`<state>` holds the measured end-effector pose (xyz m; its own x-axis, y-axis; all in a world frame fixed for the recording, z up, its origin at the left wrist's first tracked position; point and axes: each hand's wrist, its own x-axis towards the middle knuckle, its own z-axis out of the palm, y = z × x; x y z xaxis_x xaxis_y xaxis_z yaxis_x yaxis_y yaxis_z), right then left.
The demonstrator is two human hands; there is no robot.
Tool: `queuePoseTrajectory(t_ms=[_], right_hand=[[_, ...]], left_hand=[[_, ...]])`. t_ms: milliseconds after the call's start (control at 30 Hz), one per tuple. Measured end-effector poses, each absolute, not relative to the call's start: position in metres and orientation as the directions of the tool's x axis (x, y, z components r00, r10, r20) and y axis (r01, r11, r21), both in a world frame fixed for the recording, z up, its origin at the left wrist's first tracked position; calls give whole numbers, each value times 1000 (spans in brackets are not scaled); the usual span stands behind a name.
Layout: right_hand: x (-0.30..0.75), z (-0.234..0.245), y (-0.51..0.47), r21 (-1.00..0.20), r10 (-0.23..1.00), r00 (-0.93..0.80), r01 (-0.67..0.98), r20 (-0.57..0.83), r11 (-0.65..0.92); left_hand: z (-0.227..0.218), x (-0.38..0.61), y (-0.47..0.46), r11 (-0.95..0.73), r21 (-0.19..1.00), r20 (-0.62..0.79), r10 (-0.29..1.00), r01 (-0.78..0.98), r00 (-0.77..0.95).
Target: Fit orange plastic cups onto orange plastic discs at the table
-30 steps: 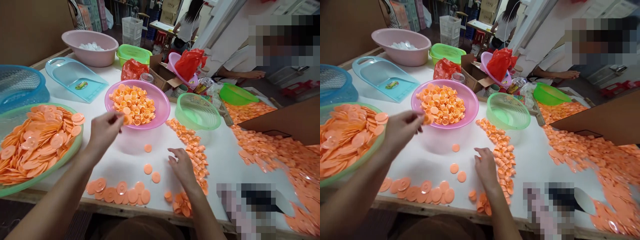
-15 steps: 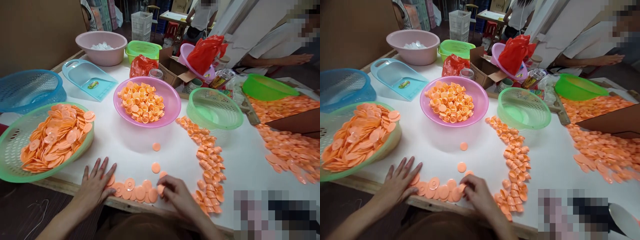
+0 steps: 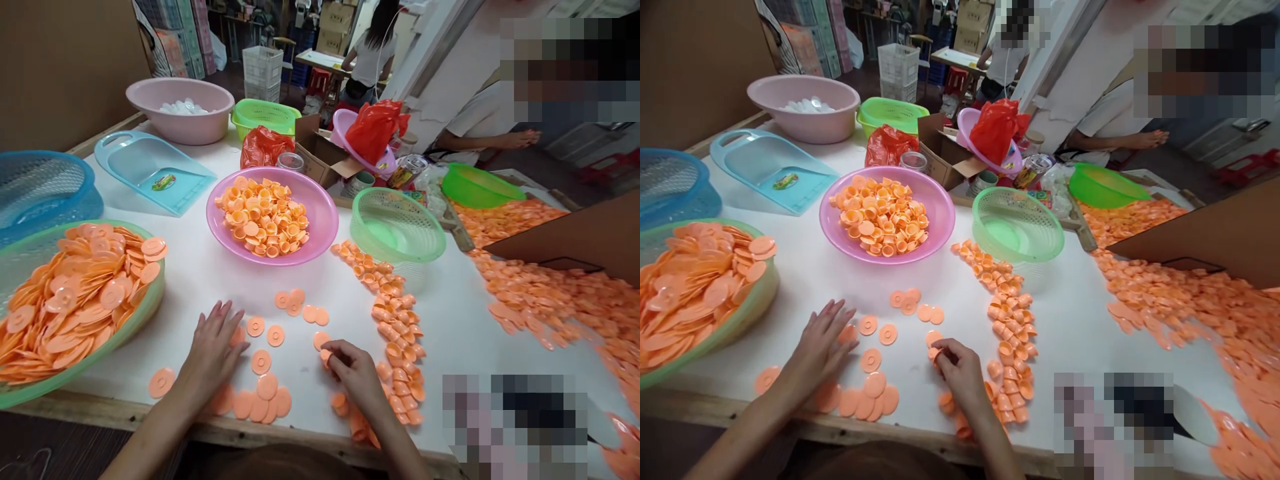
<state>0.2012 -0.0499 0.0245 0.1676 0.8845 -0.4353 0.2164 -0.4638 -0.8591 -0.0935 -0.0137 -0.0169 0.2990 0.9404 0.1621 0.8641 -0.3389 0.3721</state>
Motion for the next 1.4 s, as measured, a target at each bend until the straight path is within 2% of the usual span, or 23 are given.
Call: queuePoseTrajectory(t_ms=[100,233,467,567,633,700,767,867,1000,1067,1133,1267,1333,1400], right_hand=[[196,23,-44,-849,863,211,179,-460,-496],[162,23,-17,-877,911,121,248,-394,-412],[118,10,6,-824,966,65,510,-249,-246],[117,11,4,-802,976,39,564,-214,-198],[118,11,3,-803,976,23,565,-217,-192],[119,12,2,-807,975,19,558,-220,-193],[119,11,2,-804,974,27,559,-227,-203],[115,12,1,-776,976,24,602,-217,-188],[105,13,-3,-701,993,0,708,-119,-84],[101,11,-7,-705,996,35,705,-77,-79],[102,8,-10,-757,994,64,644,-94,-113],[144,11,-2,-859,979,-32,486,-199,-159],[186,21,2,-848,988,86,505,-132,-157],[232,31,5,-742,941,334,643,50,-189]], left_hand=[[-22,-105,-33,-398,395,207,917,828,342],[-19,-77,-26,-420,451,271,905,787,328],[-15,-46,-2,-414,547,264,910,727,319],[-5,-49,-2,-376,613,247,927,695,283],[7,-47,-2,-279,688,147,958,670,248],[18,-41,2,-107,747,-57,973,656,223],[23,-33,6,70,751,-260,945,657,197],[19,-24,10,221,753,-383,913,620,139],[8,-26,8,275,792,-389,915,545,104],[7,-26,6,272,801,-395,909,534,130],[9,-23,5,210,778,-366,918,593,155],[33,-17,13,54,699,-266,945,713,189],[59,-21,28,5,740,-165,971,673,174],[94,-31,52,-44,782,-7,997,622,79]])
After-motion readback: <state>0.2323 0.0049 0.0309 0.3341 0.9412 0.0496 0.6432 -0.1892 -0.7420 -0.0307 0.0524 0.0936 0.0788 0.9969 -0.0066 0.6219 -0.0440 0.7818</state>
